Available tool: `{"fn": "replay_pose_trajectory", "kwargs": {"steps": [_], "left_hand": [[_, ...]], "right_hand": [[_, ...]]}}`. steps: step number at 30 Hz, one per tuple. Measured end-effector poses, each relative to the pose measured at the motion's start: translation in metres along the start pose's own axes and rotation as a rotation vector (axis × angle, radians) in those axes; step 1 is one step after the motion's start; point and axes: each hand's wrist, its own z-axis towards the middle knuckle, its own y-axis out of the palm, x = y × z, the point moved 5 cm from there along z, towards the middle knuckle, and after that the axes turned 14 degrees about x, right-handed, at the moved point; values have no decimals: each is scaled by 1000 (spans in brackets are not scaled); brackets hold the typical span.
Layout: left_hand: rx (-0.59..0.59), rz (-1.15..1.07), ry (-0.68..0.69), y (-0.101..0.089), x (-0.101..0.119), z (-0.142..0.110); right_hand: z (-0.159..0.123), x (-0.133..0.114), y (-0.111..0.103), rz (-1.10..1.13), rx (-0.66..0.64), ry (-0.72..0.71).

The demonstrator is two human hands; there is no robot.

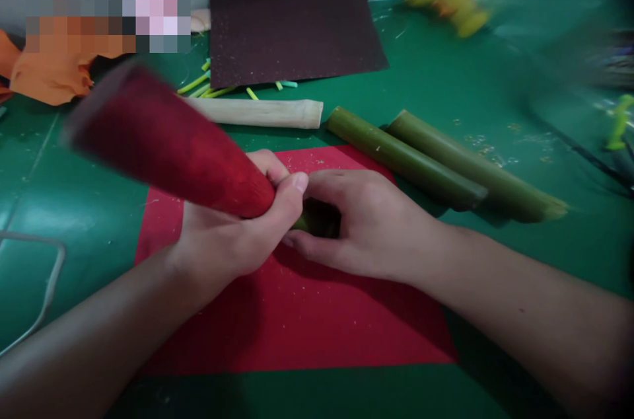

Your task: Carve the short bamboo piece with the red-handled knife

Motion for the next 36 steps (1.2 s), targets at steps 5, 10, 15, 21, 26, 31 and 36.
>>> {"fn": "replay_pose_trajectory", "kwargs": {"steps": [5,10,15,21,26,31,36], "left_hand": [[-22,-24,-11,0,0,2],[-33,-14,-15,2,1,1],[-12,-47,-50,1,-1,1],[-49,-57,-31,2,-1,1],[-57,-45,-20,1,0,1],[-55,-52,5,1,0,0],[-11,-41,3,1,1,1]], "right_hand": [[-1,0,0,9,8,-13],[-1,-1,0,5,15,-22],[-1,0,0,6,15,-10],[0,0,-1,-1,8,-11],[0,0,-1,8,5,-11],[0,1,-1,7,14,-15],[0,0,0,7,2,1]]}}
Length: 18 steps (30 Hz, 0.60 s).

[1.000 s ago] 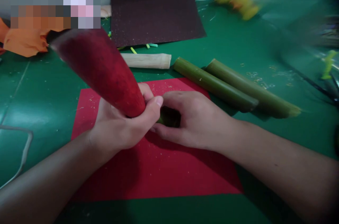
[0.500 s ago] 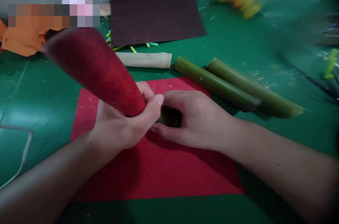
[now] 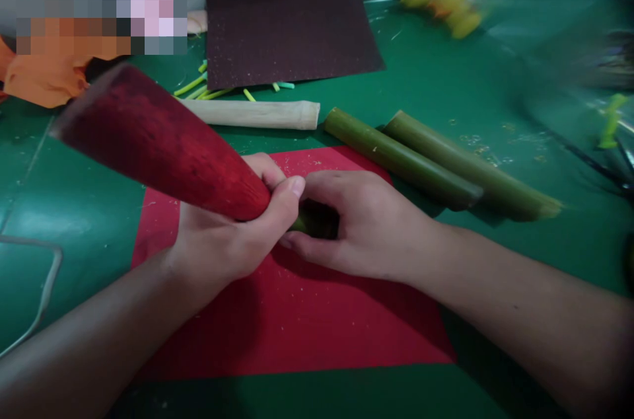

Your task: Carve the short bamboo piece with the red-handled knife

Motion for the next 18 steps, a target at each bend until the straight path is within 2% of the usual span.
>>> {"fn": "replay_pose_trajectory", "kwargs": {"steps": [5,9,18], "left_hand": [[-63,15,14,1,0,0],[16,10,-12,-2,-1,0],[29,74,-17,-2,-4,-1]], "right_hand": [[-1,-1,0,20,3,-17],[0,0,0,1,6,2],[1,0,0,-16,6,20]]}}
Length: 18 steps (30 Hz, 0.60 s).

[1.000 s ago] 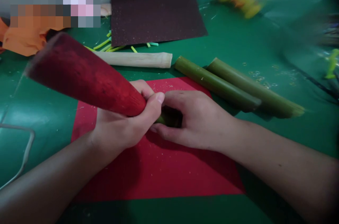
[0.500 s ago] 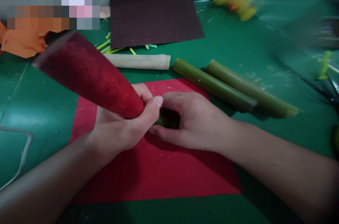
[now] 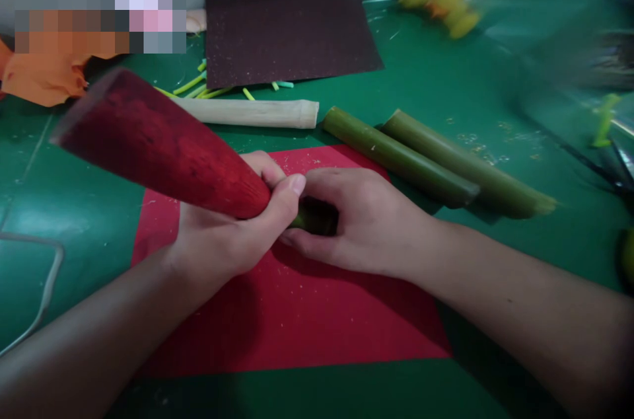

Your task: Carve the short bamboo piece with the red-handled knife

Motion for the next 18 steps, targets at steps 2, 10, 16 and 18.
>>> {"fn": "replay_pose_trajectory", "kwargs": {"steps": [2,10,16,18], "left_hand": [[-8,4,15,0,0,0],[3,-41,26,-1,4,4],[17,-131,-8,1,2,1],[8,-110,-7,2,2,1]], "right_hand": [[0,0,0,-5,-2,3],[-1,0,1,19,-18,-5],[-1,1,1,7,6,-24],[-1,1,1,7,10,-26]]}}
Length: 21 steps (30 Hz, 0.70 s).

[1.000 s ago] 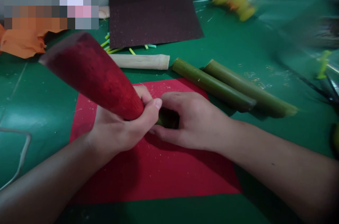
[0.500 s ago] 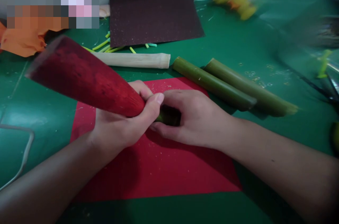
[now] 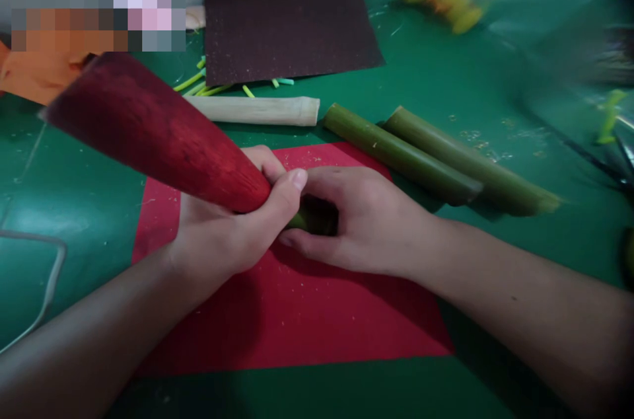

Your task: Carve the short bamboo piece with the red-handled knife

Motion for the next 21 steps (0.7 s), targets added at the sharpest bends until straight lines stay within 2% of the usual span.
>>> {"fn": "replay_pose_trajectory", "kwargs": {"steps": [7,11,17,21], "left_hand": [[-23,-3,-6,-1,0,0],[-74,-19,49,0,1,-1],[-4,12,-4,-1,-1,-1],[-61,25,16,1,0,0]], "right_hand": [[0,-1,-1,29,-17,-2],[0,0,-1,46,-12,-8],[0,-1,-1,21,5,-15],[0,-1,0,43,1,-20]]}}
